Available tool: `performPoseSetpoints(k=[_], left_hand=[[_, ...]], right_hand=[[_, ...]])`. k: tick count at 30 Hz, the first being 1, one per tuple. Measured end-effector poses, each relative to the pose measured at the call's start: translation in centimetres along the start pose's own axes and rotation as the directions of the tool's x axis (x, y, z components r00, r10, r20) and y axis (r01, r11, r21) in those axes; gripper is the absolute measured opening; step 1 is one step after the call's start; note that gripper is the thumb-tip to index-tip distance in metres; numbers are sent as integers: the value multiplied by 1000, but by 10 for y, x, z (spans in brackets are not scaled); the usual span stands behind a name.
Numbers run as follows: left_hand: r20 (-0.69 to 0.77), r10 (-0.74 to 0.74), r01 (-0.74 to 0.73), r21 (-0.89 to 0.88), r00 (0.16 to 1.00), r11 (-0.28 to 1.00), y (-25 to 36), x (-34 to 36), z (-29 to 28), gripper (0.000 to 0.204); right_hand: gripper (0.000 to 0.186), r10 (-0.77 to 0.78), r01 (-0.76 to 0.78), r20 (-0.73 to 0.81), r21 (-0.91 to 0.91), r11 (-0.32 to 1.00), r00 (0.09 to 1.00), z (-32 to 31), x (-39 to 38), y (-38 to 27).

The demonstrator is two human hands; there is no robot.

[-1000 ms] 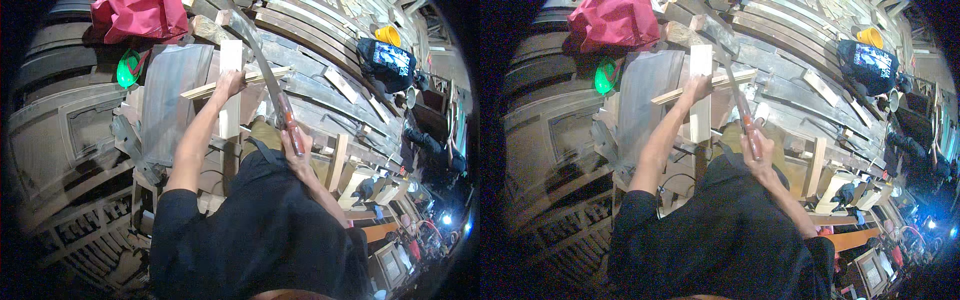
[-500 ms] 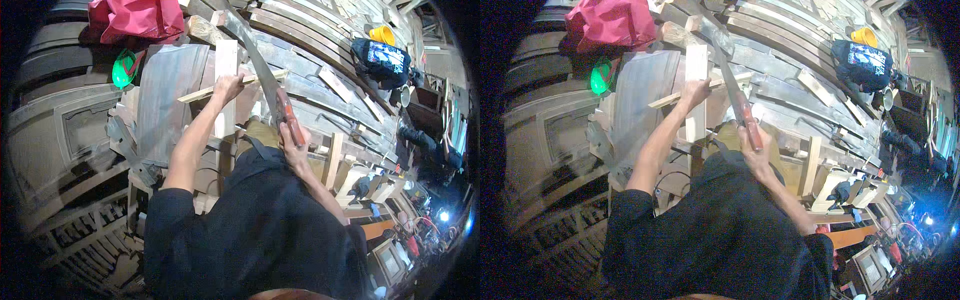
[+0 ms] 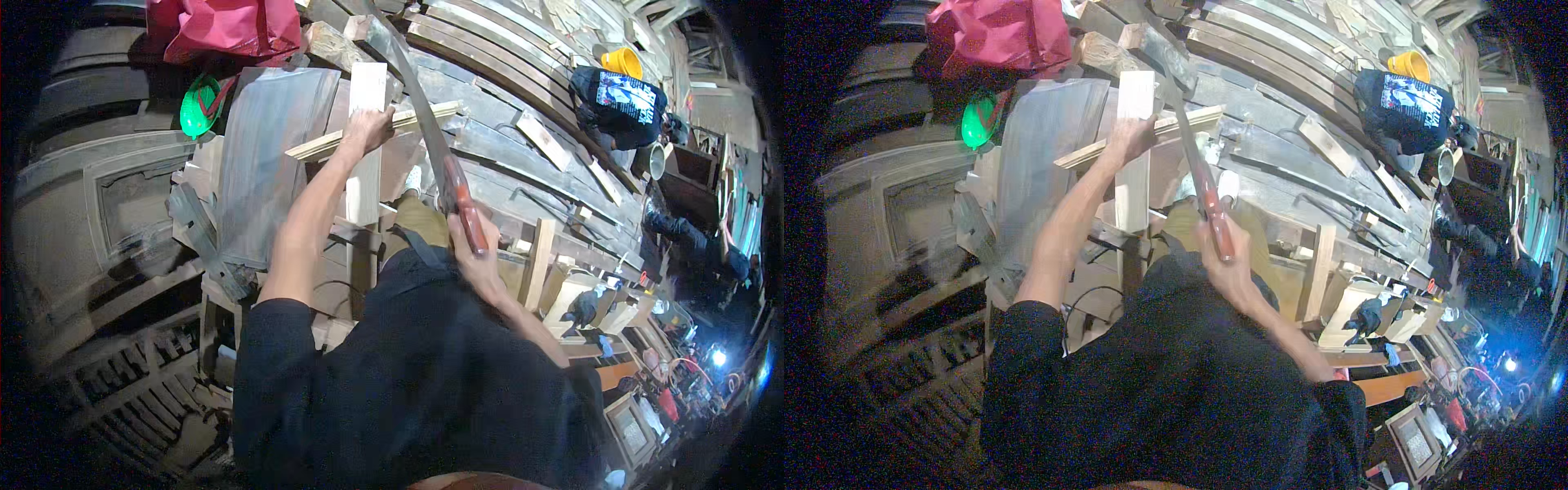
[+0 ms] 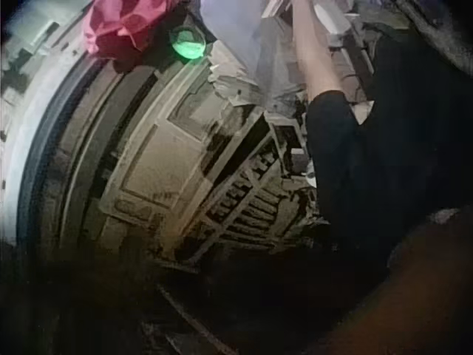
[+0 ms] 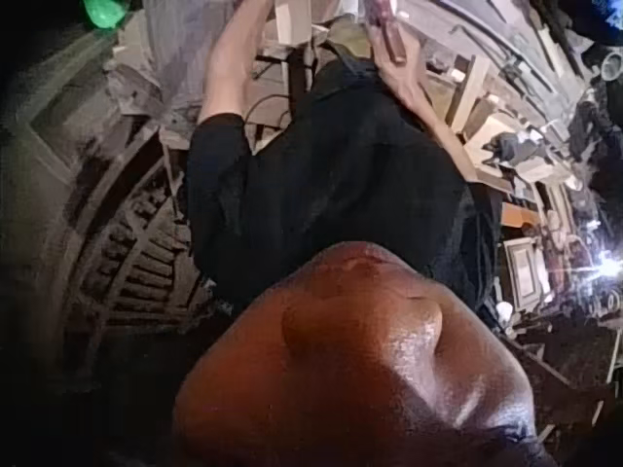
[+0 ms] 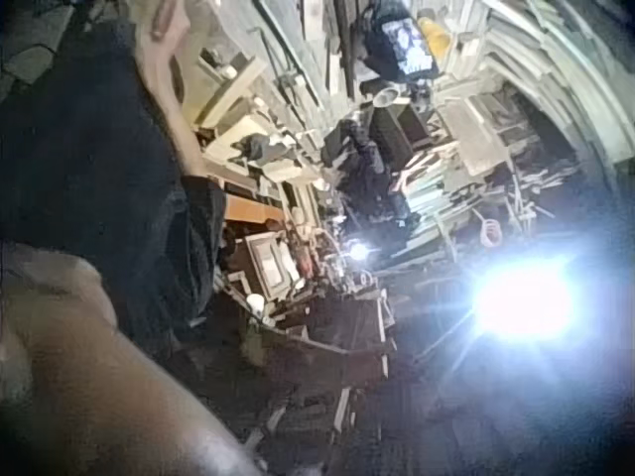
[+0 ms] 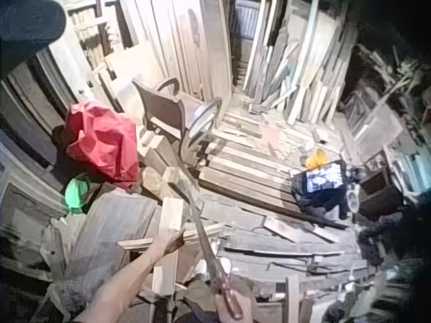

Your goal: The person cuts wooden boards using a hand saw while holding the wood in place by hand.

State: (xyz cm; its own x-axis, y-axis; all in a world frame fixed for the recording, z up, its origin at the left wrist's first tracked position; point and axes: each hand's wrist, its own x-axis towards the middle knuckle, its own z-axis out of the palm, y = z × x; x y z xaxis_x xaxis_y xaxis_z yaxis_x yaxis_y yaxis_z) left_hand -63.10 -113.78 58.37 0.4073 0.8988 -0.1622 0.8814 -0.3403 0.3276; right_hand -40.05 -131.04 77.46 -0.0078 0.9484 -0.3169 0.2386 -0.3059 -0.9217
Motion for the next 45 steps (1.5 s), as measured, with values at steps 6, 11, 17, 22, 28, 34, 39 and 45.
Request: performPoseSetpoints(k=[6, 11, 17, 22, 28, 34, 39, 45], left_hand=[[-129, -5, 2, -22, 992, 1000, 6, -14, 19, 19], [-270, -16, -24, -147, 963, 989, 3, -11, 15, 17], [-78, 101, -100, 8, 992, 995, 13, -25, 5, 22], [-101, 97, -98, -2, 990, 995, 12, -20, 16, 28], [-45, -55, 55, 2, 997, 998, 24, -9, 12, 26], [-45, -33, 36, 65, 998, 997, 24, -16, 10, 35], [-60, -181, 180, -26, 982, 983, 39, -35, 2, 40], [-9, -167, 167, 53, 986, 985, 22, -44, 20, 45]], right_hand=[[13, -88, 102, 82, -189, 977, 993, -8, -10, -24], [18, -113, 124, 67, -174, 977, 991, 10, 12, -40], [25, 8, 26, 175, -194, 981, 985, -17, 2, -59], [26, 35, -14, 132, -158, 987, 991, -25, -12, -36], [30, 103, -81, 90, -222, 972, 991, -39, -18, 29], [25, 9, -4, 61, -81, 997, 998, -47, -26, 47], [23, 5, -1, 51, -86, 996, 999, -54, -11, 40], [17, 142, -142, 142, -15, 990, 980, -67, -10, 13]])
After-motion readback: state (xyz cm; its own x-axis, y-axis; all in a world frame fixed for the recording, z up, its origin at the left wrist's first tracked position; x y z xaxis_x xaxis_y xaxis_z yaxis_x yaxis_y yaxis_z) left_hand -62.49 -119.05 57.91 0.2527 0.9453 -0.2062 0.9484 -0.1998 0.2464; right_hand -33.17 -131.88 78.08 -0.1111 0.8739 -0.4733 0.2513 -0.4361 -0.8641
